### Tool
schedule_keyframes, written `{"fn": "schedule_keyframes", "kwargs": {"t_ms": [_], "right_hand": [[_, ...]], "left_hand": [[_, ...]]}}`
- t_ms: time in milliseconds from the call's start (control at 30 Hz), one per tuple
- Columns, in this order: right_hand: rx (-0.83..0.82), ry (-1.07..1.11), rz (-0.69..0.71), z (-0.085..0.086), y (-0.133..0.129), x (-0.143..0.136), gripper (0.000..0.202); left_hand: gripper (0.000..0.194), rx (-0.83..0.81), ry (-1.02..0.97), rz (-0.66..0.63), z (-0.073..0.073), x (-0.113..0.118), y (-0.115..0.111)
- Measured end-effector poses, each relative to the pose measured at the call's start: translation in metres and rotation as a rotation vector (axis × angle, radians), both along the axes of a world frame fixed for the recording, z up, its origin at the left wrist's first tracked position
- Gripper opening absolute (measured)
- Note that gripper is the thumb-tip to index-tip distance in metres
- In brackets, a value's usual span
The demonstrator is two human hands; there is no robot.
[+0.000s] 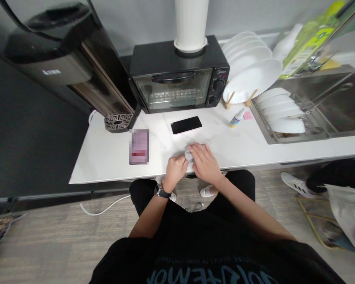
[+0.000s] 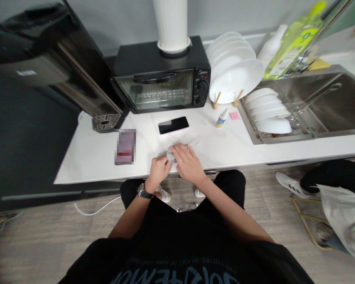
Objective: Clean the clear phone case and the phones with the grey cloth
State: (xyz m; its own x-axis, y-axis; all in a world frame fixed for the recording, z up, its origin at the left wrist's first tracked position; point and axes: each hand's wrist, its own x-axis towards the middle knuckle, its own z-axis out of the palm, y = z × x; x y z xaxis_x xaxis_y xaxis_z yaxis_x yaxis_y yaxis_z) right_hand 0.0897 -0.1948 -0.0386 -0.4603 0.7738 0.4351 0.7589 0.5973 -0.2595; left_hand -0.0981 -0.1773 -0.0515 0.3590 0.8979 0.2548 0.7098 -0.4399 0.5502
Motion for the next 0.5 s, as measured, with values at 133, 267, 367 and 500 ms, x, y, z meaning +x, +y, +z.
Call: {"fn": "schedule_keyframes", "kwargs": {"t_ms": [133, 267, 367, 500], "right_hand": [[0.012, 0.075, -0.226, 0.004, 0.014, 0.031, 0.075], [-0.013, 0.055, -0.092, 0.005, -0.001, 0.001, 0.074], [-0.039, -0.013, 0.075, 0.002, -0.013, -0.019, 0.074], [-0.022, -0.006, -0.058, 0.0, -0.003, 0.009, 0.079]], "left_hand": [[0.037, 0.011, -0.08, -0.058, 0.007, 0.003, -0.003], [0.028, 0.021, 0.009, -0.014, 0.002, 0.003, -0.001], [0.026, 0.016, 0.052, 0.016, -0.003, 0.001, 0.001], [0.028, 0.022, 0.025, -0.024, 0.003, 0.001, -0.002]]}}
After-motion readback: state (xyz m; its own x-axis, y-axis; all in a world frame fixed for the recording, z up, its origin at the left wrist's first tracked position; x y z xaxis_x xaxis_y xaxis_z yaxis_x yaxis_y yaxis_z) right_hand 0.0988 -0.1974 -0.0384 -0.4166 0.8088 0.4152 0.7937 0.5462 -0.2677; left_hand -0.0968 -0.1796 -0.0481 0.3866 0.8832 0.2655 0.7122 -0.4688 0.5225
